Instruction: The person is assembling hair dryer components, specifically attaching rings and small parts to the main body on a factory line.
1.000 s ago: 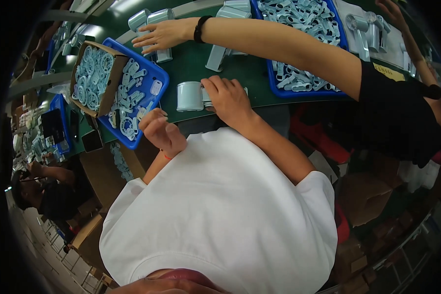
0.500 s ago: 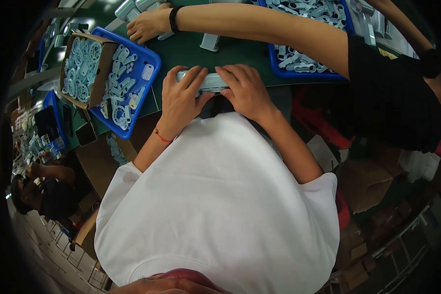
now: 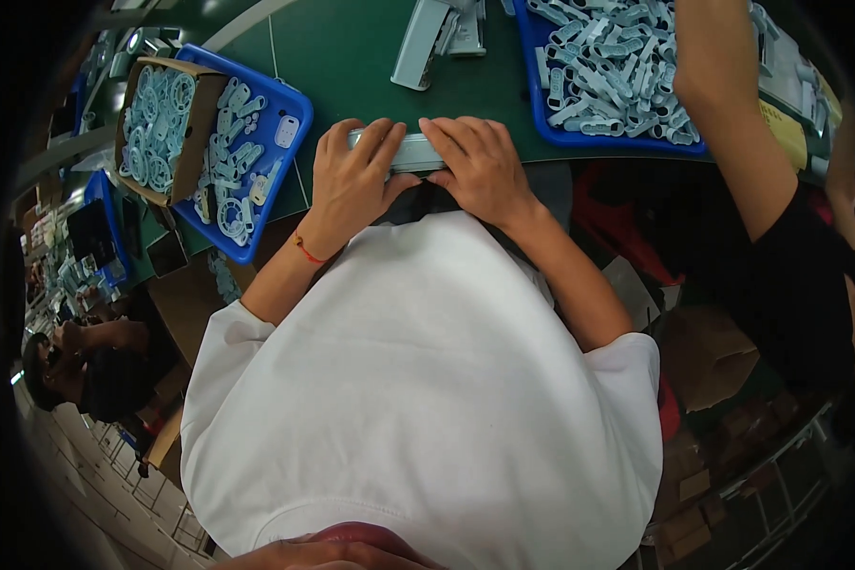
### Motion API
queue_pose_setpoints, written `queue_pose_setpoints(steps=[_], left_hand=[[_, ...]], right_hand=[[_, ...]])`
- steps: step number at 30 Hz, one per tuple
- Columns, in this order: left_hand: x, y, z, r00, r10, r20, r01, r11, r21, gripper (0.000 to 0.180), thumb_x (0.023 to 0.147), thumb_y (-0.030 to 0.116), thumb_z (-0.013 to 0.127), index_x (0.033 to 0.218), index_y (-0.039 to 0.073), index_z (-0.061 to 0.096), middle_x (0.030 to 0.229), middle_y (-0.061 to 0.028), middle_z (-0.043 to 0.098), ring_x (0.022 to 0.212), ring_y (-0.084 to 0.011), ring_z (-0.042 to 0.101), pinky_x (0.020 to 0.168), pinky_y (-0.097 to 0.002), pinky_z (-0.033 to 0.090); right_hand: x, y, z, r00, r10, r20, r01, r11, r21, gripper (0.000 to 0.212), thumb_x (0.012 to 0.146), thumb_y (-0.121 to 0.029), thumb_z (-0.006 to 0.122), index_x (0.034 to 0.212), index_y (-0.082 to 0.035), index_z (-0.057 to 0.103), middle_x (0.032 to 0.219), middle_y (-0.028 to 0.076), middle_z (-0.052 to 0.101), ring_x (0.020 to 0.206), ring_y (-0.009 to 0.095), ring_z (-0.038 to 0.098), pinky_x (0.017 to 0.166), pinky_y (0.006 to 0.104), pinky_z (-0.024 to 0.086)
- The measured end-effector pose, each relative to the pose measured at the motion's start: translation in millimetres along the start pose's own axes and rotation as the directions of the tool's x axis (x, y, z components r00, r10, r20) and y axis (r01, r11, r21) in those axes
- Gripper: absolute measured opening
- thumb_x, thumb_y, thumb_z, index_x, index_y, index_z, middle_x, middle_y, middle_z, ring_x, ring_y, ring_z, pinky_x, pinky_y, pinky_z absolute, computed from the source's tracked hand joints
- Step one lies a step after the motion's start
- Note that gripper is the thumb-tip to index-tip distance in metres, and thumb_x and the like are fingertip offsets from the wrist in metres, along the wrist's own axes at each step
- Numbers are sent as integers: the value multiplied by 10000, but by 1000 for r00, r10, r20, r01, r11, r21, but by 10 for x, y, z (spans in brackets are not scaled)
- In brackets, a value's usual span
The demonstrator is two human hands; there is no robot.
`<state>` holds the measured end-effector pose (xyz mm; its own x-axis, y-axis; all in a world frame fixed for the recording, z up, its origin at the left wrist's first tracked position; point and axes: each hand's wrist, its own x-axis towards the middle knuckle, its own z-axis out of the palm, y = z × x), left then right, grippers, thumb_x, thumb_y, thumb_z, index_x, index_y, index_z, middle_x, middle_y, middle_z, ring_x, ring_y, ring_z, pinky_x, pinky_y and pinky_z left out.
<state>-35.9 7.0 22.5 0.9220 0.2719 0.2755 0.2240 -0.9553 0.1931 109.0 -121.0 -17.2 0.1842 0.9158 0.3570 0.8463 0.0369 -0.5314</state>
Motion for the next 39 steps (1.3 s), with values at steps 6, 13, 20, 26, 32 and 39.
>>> queue_pose_setpoints(steps=[6,13,20,26,32,39], left_hand=[[24,7,43,1000,-5,-30,6,999,32,516,566,233,776,1020,69,594,1023,-37,544,935,-276,495,829,-425,387],[125,-58,8,997,-37,-70,35,999,-30,453,569,242,778,962,79,623,999,-21,584,894,-276,529,800,-404,396],[302,-147,-131,984,-41,176,78,975,-209,515,570,249,808,1034,102,639,1137,-29,581,1124,-286,469,938,-423,365],[122,106,102,832,-534,-149,279,635,-721,767,602,99,811,1263,54,424,1305,-133,352,1185,-266,389,981,-394,364],[24,242,92,838,-371,401,295,-312,-903,538,871,184,622,1293,-17,356,1221,-106,476,1136,-189,463,967,-334,387],[173,248,24,907,-352,232,132,-286,-949,500,895,205,584,1303,-6,386,1318,-102,419,1156,-176,449,976,-316,371]], right_hand=[[-3,22,105,995,-41,-90,37,998,-47,587,617,-159,743,1166,-75,554,1136,51,555,990,243,517,848,375,397],[74,-17,24,997,42,-66,-41,999,24,568,613,-107,744,1150,-65,561,1064,76,577,926,256,538,805,370,413],[263,-65,-331,970,113,214,-130,989,64,525,718,-173,693,1189,-26,516,1066,125,555,931,302,543,771,359,457],[209,-173,-369,915,378,140,-395,768,504,486,820,-252,646,1201,6,490,1038,123,514,931,225,540,796,282,436],[301,-355,-469,941,338,-26,-298,861,412,516,778,-190,682,1215,3,485,1090,134,504,937,251,546,810,315,445],[300,-448,-499,964,250,-91,-210,925,316,540,764,-101,655,1255,-2,454,1129,163,486,997,290,534,852,340,440]])
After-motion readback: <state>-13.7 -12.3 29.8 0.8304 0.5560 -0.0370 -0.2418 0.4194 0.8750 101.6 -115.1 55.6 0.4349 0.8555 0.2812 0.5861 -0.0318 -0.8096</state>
